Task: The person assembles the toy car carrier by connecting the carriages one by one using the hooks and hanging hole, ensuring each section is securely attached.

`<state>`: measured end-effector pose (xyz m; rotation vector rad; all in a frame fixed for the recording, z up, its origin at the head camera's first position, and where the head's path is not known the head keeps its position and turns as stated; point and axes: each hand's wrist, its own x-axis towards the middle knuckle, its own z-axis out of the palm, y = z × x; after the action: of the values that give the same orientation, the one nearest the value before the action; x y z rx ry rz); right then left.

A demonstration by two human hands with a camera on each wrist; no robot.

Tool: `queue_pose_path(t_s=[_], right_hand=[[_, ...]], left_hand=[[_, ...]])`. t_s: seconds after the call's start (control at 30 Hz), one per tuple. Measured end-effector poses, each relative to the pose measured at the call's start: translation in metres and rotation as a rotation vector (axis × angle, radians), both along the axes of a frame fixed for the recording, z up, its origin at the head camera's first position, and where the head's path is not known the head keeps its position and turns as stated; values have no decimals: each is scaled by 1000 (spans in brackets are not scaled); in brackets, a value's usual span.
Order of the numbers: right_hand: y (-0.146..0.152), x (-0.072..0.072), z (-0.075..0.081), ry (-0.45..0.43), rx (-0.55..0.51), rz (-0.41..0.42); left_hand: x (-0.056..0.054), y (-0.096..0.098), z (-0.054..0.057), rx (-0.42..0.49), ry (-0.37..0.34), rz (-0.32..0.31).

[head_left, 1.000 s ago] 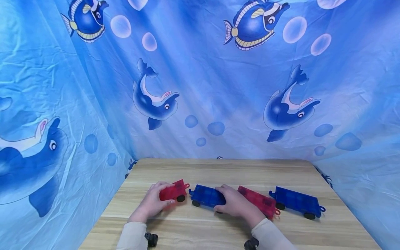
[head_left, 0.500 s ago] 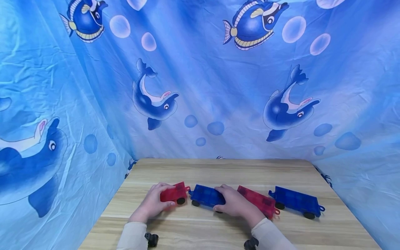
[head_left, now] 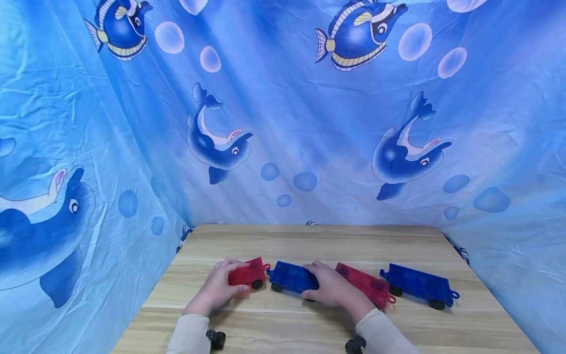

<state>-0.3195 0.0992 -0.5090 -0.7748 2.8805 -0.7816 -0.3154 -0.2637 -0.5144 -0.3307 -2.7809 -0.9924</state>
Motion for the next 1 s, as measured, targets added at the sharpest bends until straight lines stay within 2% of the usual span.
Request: queue_pose_path(t_s=[0.73, 1.0], right_hand=[[1, -1, 0, -4, -11, 31], [0, -1, -2, -17, -5, 18]], left_hand=[[-1, 0, -1, 1, 0, -9], [0, -2, 0, -10, -5, -9]])
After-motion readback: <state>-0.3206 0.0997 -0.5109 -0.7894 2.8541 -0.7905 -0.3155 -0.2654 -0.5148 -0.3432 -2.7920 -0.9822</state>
